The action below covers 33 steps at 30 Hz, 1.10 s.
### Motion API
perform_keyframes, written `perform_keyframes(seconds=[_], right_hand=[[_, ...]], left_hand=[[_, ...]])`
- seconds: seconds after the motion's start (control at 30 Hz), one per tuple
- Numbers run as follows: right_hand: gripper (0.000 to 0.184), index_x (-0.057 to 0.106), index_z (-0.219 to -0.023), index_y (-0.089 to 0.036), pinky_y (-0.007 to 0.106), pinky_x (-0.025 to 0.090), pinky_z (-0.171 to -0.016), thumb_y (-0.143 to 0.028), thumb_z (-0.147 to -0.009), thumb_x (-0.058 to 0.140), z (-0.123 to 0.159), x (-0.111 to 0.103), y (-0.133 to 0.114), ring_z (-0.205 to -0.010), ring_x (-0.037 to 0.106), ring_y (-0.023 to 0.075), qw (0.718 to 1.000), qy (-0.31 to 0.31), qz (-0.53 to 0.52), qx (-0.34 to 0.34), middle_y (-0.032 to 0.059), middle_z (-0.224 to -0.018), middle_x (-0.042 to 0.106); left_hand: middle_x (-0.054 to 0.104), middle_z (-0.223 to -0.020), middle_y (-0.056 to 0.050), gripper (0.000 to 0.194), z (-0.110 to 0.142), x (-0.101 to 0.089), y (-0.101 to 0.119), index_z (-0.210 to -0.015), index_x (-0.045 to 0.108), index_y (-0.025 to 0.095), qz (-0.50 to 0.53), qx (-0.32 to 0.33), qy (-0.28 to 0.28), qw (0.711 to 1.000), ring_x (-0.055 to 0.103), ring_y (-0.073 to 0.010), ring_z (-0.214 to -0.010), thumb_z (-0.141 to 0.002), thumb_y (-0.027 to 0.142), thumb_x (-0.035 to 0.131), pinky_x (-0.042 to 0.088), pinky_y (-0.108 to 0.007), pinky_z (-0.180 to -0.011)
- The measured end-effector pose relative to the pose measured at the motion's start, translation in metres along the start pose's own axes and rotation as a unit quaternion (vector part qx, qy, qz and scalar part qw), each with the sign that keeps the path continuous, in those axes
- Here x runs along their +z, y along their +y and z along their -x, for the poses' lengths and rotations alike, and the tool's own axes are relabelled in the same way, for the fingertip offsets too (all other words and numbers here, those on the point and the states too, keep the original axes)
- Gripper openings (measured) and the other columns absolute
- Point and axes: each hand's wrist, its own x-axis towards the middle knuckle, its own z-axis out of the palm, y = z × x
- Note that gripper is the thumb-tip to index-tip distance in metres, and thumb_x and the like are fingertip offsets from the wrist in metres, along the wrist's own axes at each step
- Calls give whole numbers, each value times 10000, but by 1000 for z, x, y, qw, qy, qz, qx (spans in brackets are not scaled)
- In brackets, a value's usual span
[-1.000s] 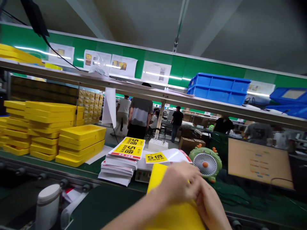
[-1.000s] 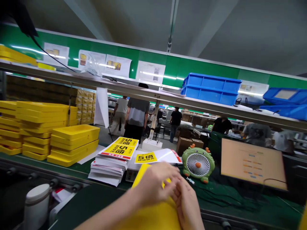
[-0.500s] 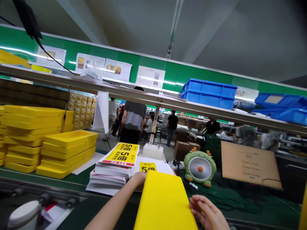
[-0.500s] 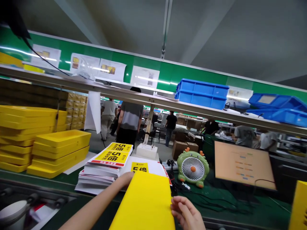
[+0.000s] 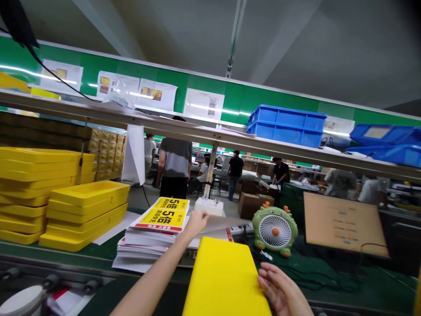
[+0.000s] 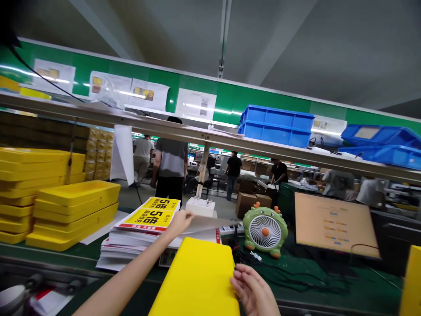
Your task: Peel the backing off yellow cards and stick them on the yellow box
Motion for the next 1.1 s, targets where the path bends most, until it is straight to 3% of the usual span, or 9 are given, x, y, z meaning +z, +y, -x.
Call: perform_keyframes(seconds=[0.17,0.3,0.43,0.5,0.57,0.7,0.77,0.97,1.1], right_hand=[[906,409,-1314,-65,268,616,-789,-290,-591,907,8,36,-18,-1074,633,301,979,-58,-164,102,241,-1242,589],[844,373,-1340,-117,339,623,-805,-264,-670,864,8,45,-21,-1069,636,300,980,-60,-184,56,213,-1247,595],[667,508,-1203,-106,266,638,-688,-97,-637,861,10,41,-14,-828,706,190,986,-7,-165,33,132,-1027,714],[541,585,-1093,-89,241,635,-666,-83,-627,862,17,46,-13,-768,707,172,988,-7,-154,21,118,-962,730],[443,636,-1014,-74,234,632,-662,-105,-634,863,28,57,-14,-760,706,177,990,-25,-141,6,128,-953,730],[438,657,-1075,-92,288,623,-749,-185,-689,842,51,85,-21,-949,677,253,992,-86,-75,-53,138,-1059,703],[449,666,-1085,-122,295,615,-761,-196,-682,848,59,91,-23,-1014,653,277,991,-91,-63,-70,120,-1064,702],[365,712,-988,-175,331,608,-750,-175,-655,861,57,75,-19,-918,682,239,989,-82,-121,-8,91,-997,723],[319,722,-929,-180,402,569,-858,-206,-648,869,54,67,-20,-956,665,234,983,-112,-139,50,80,-978,730]], left_hand=[[670,-955,-58,78,19,-20,59,-901,638,126,95,167,39,981,630,-178,-926,-896,146,564,509,-372,-877],[674,-979,-83,156,76,-31,82,-837,639,154,138,283,24,949,586,-181,-1074,-897,149,496,482,-319,-947],[667,-1018,-108,119,117,-53,90,-871,632,162,133,255,27,957,557,-270,-1142,-880,250,554,472,-474,-978],[663,-1090,-99,157,126,-62,101,-918,660,184,93,205,20,974,468,-368,-1237,-816,304,656,286,-696,-1042],[664,-1135,-65,217,131,-64,117,-996,682,221,76,163,18,984,428,-384,-1272,-808,330,674,118,-759,-1059],[701,-1069,-10,193,134,-57,152,-1033,700,238,214,145,40,965,651,-203,-1003,-849,242,644,518,-382,-970],[716,-1022,-2,177,135,-54,160,-995,715,219,245,168,64,953,683,-157,-907,-831,179,660,560,-245,-871],[707,-1032,-105,175,140,-53,160,-1011,684,108,90,293,138,942,693,-217,-913,-887,157,571,585,-293,-839],[719,-997,-79,162,140,-56,161,-1011,678,117,123,303,152,933,701,-186,-874,-880,176,602,570,-227,-848]])
